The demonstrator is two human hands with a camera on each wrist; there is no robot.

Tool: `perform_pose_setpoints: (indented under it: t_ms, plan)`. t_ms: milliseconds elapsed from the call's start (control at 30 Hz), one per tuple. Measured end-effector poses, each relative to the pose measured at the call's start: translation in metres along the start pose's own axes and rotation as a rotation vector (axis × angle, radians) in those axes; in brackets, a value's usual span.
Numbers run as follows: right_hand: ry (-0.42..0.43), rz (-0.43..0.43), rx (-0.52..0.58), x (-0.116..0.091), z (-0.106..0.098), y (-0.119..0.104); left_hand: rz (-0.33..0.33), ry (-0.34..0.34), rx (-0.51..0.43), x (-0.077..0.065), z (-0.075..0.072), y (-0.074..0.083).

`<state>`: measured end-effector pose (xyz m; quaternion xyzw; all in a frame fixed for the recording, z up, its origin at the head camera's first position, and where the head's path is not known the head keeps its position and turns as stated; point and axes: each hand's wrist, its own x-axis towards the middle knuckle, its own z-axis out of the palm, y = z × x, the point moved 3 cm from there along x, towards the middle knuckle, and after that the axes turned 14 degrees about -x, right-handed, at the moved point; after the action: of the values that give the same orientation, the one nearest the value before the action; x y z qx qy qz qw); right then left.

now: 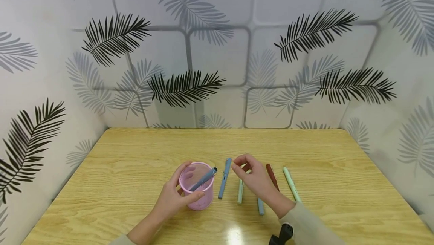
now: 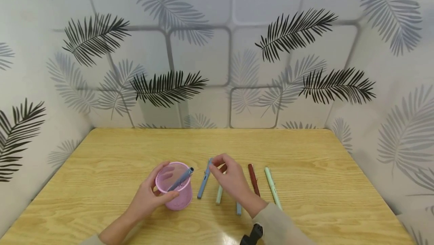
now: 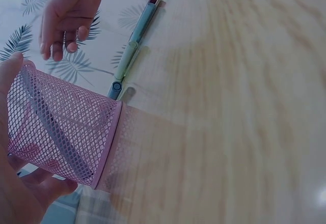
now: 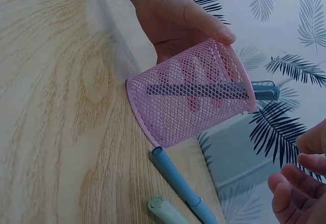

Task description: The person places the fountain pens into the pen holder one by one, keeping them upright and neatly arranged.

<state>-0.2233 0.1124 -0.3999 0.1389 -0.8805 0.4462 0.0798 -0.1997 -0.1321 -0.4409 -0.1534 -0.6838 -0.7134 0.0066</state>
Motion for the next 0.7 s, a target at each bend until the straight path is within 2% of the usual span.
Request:
perform_pose_setpoints:
  t_ms: [267, 367, 500, 600, 700]
  plan:
    - [0.08, -0.026, 0.01, 0.0, -0.014, 0.006, -0.001, -0.019, -0.008, -0.006, 0.008, 0.026]
    - [0.092, -0.026, -0.006, -0.002, -0.02, 0.006, -0.012, -0.018, -0.004, -0.006, 0.009, 0.028]
    - [0.109, -0.033, -0.04, -0.009, -0.034, -0.005, -0.01, -0.018, -0.009, -0.007, 0.009, 0.028]
    - [0.116, -0.005, -0.068, -0.014, -0.044, -0.011, -0.006, -0.019, -0.006, -0.006, 0.009, 0.028]
    - [0.115, 0.027, -0.073, -0.015, -0.049, -0.006, -0.007, -0.015, 0.006, -0.006, 0.008, 0.028]
